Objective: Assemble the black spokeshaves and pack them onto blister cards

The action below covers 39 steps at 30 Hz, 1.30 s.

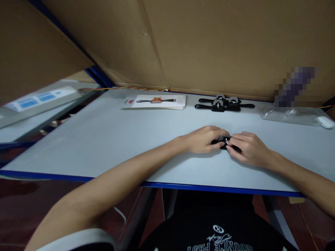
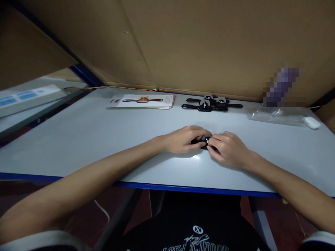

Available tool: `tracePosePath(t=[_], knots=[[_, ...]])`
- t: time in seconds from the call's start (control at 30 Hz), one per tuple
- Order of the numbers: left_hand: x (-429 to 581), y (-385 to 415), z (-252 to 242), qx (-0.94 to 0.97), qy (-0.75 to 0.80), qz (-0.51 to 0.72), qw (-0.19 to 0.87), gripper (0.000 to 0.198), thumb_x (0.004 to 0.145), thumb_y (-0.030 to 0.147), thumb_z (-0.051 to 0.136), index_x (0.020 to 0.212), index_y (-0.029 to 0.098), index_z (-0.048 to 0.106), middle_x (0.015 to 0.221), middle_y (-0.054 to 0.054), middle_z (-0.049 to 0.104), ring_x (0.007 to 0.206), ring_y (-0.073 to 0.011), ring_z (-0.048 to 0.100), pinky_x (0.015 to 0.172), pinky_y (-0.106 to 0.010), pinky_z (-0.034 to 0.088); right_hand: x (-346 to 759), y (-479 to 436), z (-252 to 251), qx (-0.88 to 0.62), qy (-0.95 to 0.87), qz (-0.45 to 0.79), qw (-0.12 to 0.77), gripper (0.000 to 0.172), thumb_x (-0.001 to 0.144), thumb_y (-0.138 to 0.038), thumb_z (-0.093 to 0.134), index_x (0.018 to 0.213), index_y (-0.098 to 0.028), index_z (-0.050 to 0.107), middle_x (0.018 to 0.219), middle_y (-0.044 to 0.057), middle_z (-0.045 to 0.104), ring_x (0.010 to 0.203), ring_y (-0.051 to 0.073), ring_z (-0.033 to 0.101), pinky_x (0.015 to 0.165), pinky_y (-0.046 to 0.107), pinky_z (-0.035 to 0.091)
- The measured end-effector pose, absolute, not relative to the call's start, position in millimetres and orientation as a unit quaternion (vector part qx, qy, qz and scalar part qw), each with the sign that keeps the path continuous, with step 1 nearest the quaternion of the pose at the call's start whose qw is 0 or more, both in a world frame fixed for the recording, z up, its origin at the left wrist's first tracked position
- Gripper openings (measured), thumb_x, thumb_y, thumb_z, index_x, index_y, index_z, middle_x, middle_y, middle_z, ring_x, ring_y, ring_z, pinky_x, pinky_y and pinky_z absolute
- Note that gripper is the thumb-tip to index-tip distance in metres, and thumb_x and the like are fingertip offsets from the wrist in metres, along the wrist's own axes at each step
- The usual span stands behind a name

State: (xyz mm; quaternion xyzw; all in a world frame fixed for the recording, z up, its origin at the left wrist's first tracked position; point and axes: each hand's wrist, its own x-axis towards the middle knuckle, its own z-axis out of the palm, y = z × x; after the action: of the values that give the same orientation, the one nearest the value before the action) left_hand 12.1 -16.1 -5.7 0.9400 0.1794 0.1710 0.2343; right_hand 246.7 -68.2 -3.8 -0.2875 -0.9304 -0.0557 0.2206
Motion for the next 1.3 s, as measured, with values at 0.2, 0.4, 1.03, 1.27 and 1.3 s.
tracePosePath(t=[0.2, 0.4, 1.03, 1.27, 1.3], knots=[[11.7, -16.5, -5.2, 0.941, 0.180, 0.168, 0.233, 0.035, 0.100, 0.032, 0.045, 0.121, 0.014, 0.065, 0.090, -0.007, 0.069, 0.082, -0.0209, 0.062, 0.082, -0.037, 0.051, 247.7, -69.5, -0.2, -0.246, -0.942, -0.034, 0.227, 0.023, 0.101, -0.021, 0.052, 0.099, -0.018, 0.074, 0.080, 0.003, 0.073, 0.065, 0.015, 0.058, 0.068, 0.032, 0.046], [12.1, -16.3, -4.6, 0.941, 0.172, 0.172, 0.236, 0.032, 0.100, 0.031, 0.045, 0.118, 0.014, 0.065, 0.092, -0.008, 0.069, 0.082, -0.0203, 0.063, 0.083, -0.035, 0.052, 252.7, -67.3, -0.9, -0.266, -0.934, -0.057, 0.230, 0.027, 0.099, -0.018, 0.051, 0.109, -0.018, 0.075, 0.075, 0.002, 0.070, 0.059, 0.014, 0.055, 0.062, 0.032, 0.040], [12.4, -15.9, -2.6, 0.931, 0.202, 0.166, 0.254, 0.033, 0.102, 0.023, 0.035, 0.106, 0.015, 0.067, 0.097, -0.009, 0.072, 0.086, -0.0201, 0.064, 0.083, -0.035, 0.050, 252.1, -65.5, -6.3, -0.293, -0.926, -0.015, 0.237, 0.018, 0.098, -0.026, 0.055, 0.086, -0.020, 0.067, 0.071, 0.000, 0.066, 0.059, 0.014, 0.053, 0.062, 0.031, 0.042], [16.5, -15.1, -4.2, 0.916, 0.242, 0.182, 0.263, 0.025, 0.098, 0.021, 0.038, 0.088, 0.017, 0.060, 0.075, -0.002, 0.063, 0.066, -0.0151, 0.056, 0.067, -0.029, 0.043, 253.0, -66.8, -8.1, -0.257, -0.937, -0.009, 0.236, 0.025, 0.102, -0.023, 0.054, 0.119, -0.019, 0.072, 0.080, 0.001, 0.071, 0.063, 0.014, 0.058, 0.067, 0.032, 0.045], [16.8, -15.2, -4.2, 0.913, 0.245, 0.185, 0.267, 0.024, 0.098, 0.021, 0.038, 0.087, 0.017, 0.059, 0.074, -0.002, 0.062, 0.065, -0.0147, 0.055, 0.067, -0.028, 0.043, 253.0, -67.1, -8.2, -0.266, -0.934, -0.007, 0.237, 0.026, 0.102, -0.023, 0.055, 0.121, -0.019, 0.071, 0.081, 0.001, 0.072, 0.063, 0.014, 0.058, 0.067, 0.033, 0.045]])
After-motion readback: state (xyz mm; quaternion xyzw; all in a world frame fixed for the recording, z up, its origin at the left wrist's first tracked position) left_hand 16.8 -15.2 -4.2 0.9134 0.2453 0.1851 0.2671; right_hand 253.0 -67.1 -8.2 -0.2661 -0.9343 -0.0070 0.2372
